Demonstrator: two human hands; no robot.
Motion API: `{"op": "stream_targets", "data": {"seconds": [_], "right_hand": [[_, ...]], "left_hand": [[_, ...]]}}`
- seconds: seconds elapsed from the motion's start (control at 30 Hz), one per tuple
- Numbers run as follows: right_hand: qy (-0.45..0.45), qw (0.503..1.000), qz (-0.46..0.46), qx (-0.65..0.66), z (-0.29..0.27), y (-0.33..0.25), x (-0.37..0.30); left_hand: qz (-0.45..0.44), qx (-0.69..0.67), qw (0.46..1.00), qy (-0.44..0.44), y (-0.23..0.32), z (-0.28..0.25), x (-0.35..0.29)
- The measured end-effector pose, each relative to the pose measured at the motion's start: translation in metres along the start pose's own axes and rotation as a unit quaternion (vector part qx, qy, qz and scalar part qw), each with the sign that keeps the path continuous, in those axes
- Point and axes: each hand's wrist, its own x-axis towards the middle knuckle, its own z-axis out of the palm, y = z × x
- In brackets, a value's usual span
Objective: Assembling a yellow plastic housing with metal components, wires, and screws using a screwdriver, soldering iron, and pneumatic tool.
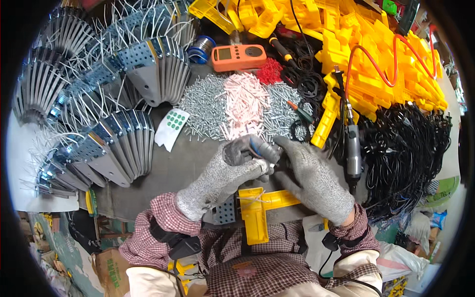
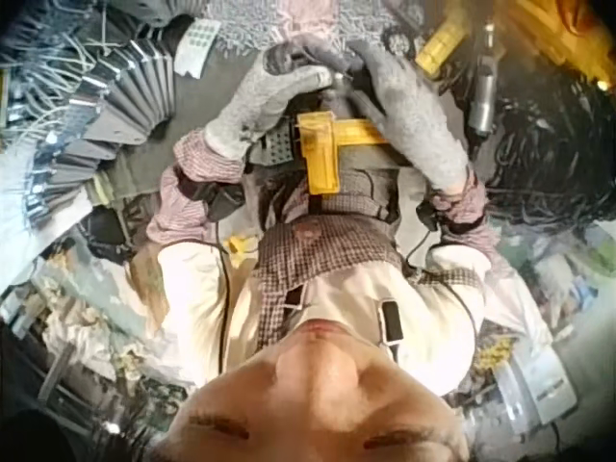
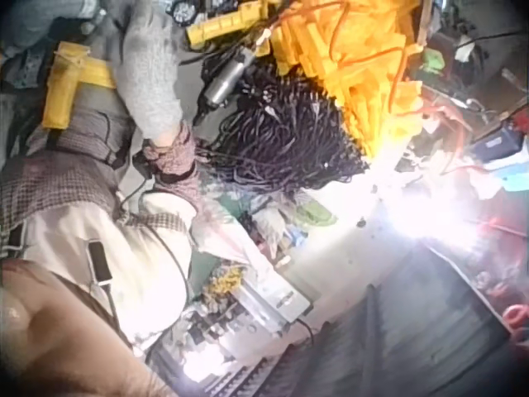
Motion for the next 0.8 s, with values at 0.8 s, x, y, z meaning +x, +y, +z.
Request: {"op": "stream_targets", "data": {"seconds": [0.8], "right_hand": [[0.092, 0.956, 0.078, 0.266, 0.048, 0.033, 0.015]], "left_hand": [[0.020, 0.097, 0.976, 0.195, -0.006, -0.015, -0.004]]}}
